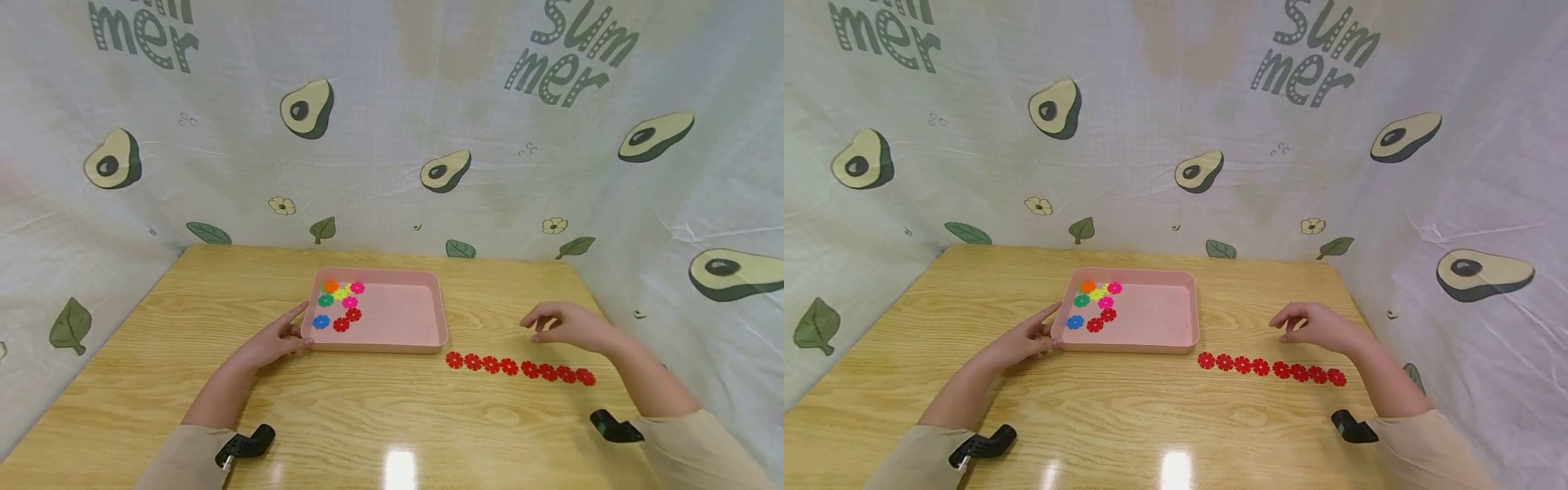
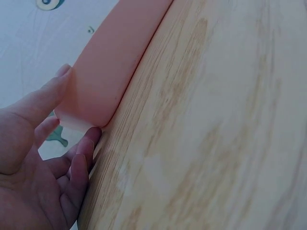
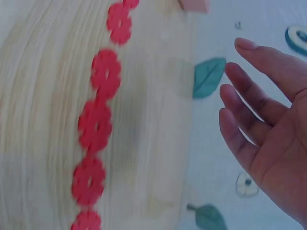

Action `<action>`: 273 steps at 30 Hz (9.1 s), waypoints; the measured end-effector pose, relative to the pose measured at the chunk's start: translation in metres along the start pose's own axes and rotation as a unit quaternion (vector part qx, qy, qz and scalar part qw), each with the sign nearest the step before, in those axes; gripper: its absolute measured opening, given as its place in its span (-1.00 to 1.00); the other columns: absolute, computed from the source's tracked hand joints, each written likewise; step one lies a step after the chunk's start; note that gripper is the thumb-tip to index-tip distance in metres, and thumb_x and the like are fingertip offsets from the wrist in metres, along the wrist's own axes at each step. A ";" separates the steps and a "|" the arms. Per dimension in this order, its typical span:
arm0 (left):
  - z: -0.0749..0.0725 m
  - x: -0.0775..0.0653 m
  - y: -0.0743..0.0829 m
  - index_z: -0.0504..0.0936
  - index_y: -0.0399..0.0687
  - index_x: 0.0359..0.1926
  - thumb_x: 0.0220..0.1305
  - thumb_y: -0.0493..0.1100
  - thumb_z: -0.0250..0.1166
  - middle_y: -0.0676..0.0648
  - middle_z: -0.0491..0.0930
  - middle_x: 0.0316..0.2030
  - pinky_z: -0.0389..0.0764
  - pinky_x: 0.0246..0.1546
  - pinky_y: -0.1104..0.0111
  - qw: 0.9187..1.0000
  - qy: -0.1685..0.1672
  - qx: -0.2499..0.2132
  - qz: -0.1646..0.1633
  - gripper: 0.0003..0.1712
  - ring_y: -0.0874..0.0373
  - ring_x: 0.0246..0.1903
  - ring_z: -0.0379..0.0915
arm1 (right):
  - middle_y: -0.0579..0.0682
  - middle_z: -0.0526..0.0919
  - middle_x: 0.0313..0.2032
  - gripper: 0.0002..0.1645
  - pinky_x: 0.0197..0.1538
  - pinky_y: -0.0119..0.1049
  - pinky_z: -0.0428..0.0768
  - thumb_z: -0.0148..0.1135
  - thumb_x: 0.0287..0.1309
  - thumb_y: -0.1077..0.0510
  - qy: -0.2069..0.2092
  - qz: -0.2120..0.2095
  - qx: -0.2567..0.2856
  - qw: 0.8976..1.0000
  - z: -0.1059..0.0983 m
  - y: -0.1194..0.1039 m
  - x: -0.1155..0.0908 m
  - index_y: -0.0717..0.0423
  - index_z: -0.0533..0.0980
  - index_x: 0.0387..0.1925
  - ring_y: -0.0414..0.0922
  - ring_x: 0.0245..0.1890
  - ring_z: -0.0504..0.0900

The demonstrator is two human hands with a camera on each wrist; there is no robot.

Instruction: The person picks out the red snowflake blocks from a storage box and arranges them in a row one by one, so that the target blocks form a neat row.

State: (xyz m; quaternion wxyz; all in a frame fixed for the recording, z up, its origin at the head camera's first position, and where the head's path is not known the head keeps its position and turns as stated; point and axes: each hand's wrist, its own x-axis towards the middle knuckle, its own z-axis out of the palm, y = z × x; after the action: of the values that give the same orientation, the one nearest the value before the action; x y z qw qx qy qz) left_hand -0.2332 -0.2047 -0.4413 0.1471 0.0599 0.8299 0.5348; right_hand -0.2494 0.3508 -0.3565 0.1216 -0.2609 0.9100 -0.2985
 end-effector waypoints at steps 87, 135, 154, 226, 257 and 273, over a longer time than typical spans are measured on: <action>-0.001 0.001 -0.003 -0.02 -0.08 0.54 0.29 -0.16 0.34 -0.18 0.47 -0.21 0.43 -0.45 0.36 1.000 0.004 -0.008 0.023 -0.05 0.06 -0.46 0.31 | -0.13 0.59 -0.30 -0.74 -0.20 -0.40 0.55 0.47 0.04 0.25 -0.214 -0.059 -0.155 0.963 0.146 -0.161 0.278 -0.09 0.63 -0.24 -0.13 -0.21 0.50; 0.001 0.003 -0.001 0.00 -0.01 0.54 0.26 -0.09 0.37 -0.20 0.47 -0.15 0.45 -0.35 0.32 1.000 0.012 0.016 0.001 -0.02 0.02 -0.35 0.35 | -0.14 0.62 -0.41 -0.84 -0.23 -0.32 0.56 0.40 0.08 0.34 -0.221 -0.045 -0.099 0.969 0.100 -0.113 0.218 0.00 0.66 -0.43 -0.20 -0.41 0.52; 0.002 0.002 0.000 -0.03 0.01 0.54 0.26 -0.09 0.37 -0.20 0.43 -0.14 0.43 -0.41 0.35 1.000 0.011 0.012 -0.010 0.00 0.04 -0.36 0.32 | -0.03 0.64 -0.37 -0.83 -0.22 0.01 0.63 0.35 0.04 0.45 -0.174 0.005 0.031 0.984 0.038 -0.064 0.127 0.16 0.62 -0.37 -0.09 -0.44 0.63; -0.001 0.002 0.002 -0.06 -0.08 0.54 0.28 -0.16 0.34 -0.24 0.44 -0.16 0.46 -0.40 0.35 1.000 -0.006 0.005 0.020 -0.02 0.00 -0.35 0.35 | 0.06 0.58 -0.30 -0.81 -0.29 -0.34 0.59 0.26 0.15 0.39 -0.022 0.129 0.105 0.986 -0.004 0.117 -0.089 0.44 0.51 -0.21 -0.28 -0.37 0.52; -0.001 0.003 -0.001 -0.03 -0.05 0.54 0.25 -0.09 0.37 -0.21 0.44 -0.15 0.44 -0.38 0.35 1.000 0.007 0.011 -0.001 0.00 0.04 -0.34 0.33 | 0.09 0.60 -0.17 -0.72 -0.21 -0.33 0.57 0.37 0.13 0.25 -0.038 0.038 0.001 0.999 -0.006 0.030 -0.022 0.27 0.58 -0.12 -0.09 -0.25 0.57; 0.001 0.002 -0.003 -0.03 -0.01 0.54 0.24 -0.06 0.38 -0.20 0.43 -0.14 0.46 -0.38 0.35 1.000 0.009 0.011 -0.008 0.01 0.03 -0.34 0.32 | -0.13 0.59 -0.18 -0.77 -0.05 -0.04 0.55 0.39 0.12 0.25 -0.060 -0.025 -0.020 0.998 0.026 -0.038 0.031 0.02 0.61 -0.16 0.00 -0.15 0.54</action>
State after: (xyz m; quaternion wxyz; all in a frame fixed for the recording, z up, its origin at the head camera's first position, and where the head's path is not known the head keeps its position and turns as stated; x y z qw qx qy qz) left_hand -0.2343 -0.2050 -0.4448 0.1437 0.0500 0.8377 0.5245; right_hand -0.2502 0.2951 -0.3559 0.1626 -0.3032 0.9002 -0.2668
